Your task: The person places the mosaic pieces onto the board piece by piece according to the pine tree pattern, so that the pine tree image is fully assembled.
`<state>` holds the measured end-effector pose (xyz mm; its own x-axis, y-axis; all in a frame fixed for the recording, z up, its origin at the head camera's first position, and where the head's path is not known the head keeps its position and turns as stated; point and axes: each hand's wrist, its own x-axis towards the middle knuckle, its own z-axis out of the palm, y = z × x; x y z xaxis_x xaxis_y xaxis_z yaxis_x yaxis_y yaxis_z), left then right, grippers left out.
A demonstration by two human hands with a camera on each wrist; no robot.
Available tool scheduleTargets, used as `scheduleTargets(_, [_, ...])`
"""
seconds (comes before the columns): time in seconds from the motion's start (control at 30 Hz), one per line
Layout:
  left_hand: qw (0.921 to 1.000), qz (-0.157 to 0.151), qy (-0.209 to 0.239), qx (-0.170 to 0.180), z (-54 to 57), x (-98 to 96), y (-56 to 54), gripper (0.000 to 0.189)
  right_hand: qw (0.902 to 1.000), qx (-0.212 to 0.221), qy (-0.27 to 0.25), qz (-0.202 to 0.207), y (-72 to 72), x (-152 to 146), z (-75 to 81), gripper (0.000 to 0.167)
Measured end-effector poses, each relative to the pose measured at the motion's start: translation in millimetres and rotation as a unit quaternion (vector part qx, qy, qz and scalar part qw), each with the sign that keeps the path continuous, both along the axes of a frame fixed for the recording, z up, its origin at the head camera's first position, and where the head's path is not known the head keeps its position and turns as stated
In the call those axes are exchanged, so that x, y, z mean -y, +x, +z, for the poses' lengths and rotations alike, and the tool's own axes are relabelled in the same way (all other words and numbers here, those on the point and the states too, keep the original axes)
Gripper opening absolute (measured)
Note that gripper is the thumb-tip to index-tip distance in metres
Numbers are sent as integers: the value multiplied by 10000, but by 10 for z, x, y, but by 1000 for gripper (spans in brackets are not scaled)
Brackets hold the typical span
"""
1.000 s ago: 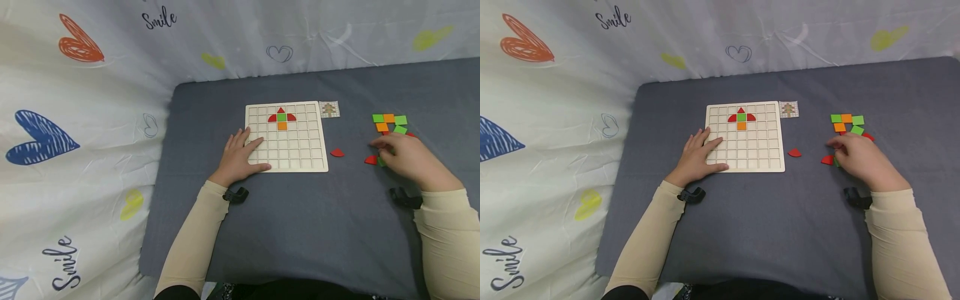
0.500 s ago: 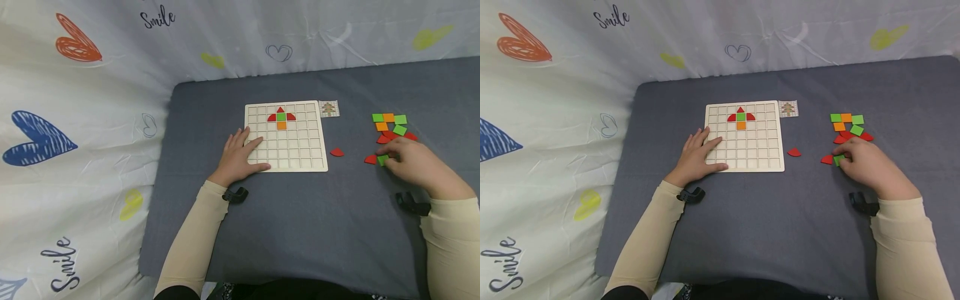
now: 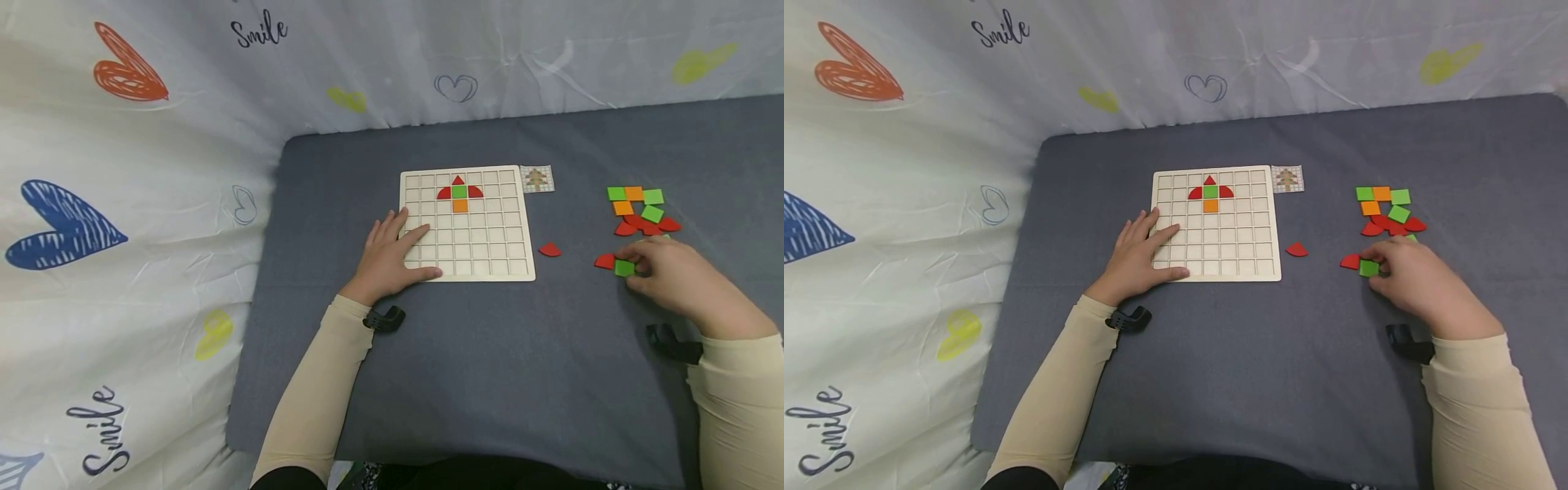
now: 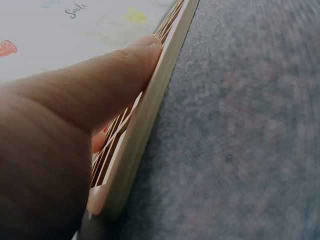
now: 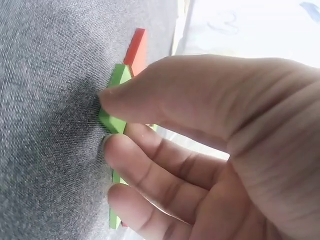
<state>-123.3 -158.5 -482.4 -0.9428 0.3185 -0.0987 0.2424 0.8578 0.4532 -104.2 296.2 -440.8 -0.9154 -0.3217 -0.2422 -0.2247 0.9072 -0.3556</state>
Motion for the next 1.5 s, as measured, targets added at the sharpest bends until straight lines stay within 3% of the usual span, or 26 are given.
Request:
scheduleTargets(0.37, [10000, 28, -34, 33, -17, -9, -3, 92, 9998, -151, 22, -142, -116, 50, 9, 22])
scheduleTargets(0.6, [10000, -11, -34, 15, -8, -6, -11, 92, 9998, 59, 45, -195, -208, 44, 42, 28])
scheduleTargets(0.87, [10000, 5, -45, 39, 16, 4, -12, 92, 9995, -124, 186, -237, -325, 89, 138, 29])
scheduleTargets(1.5, [9999, -58, -86, 1, 0, 25, -2, 93, 9993, -185, -218, 225, -657, 809, 296, 29])
